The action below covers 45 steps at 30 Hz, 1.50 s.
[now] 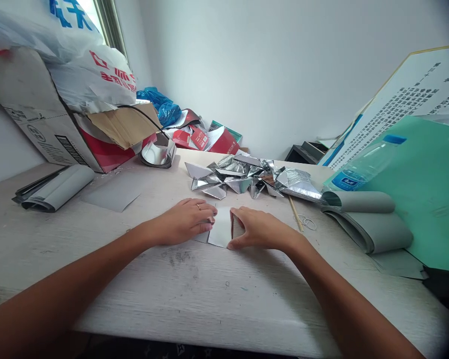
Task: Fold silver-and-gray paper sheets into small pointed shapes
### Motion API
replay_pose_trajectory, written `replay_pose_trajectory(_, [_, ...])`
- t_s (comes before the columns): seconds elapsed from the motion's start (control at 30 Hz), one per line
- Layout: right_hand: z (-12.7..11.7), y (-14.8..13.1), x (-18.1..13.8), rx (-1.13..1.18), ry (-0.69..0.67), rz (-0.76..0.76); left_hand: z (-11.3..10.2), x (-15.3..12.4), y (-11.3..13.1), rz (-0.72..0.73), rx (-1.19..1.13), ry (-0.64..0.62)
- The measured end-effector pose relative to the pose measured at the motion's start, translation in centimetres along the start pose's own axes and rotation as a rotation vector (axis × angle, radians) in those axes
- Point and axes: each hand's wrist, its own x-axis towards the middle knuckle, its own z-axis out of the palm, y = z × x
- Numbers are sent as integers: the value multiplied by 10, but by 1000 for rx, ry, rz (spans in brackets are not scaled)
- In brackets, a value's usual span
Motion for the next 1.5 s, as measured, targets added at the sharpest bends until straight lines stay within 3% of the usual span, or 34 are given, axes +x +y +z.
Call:
replay_pose_trajectory(0.2, [3,4,3,-21,2,13,6,3,10,-80,1,79])
replay_pose_trajectory(0.43, [6,-6,1,-107,41,71,4,1,8,-115,-27,41])
replay_pose_trajectory(0.77, [11,-22,-1,-199,191,143,5,0,12,-171,71,69])
replay_pose_trajectory(0.9, [9,-14,1,-94,227,78,6,0,1,-120,57,46])
replay_pose_trajectory(1.03, [17,2,9,87,347,-149,10,-3,-8,-101,50,53])
replay_pose_trajectory(1.13, [24,12,14,168,357,-281,9,-3,-9,-112,14,63])
replay_pose_trajectory(1.3, [26,17,18,241,323,-281,3,-2,-8,-128,-42,81])
replay_pose_trajectory(1.5, [21,12,17,392,175,-214,1,-3,-10,-226,-119,87])
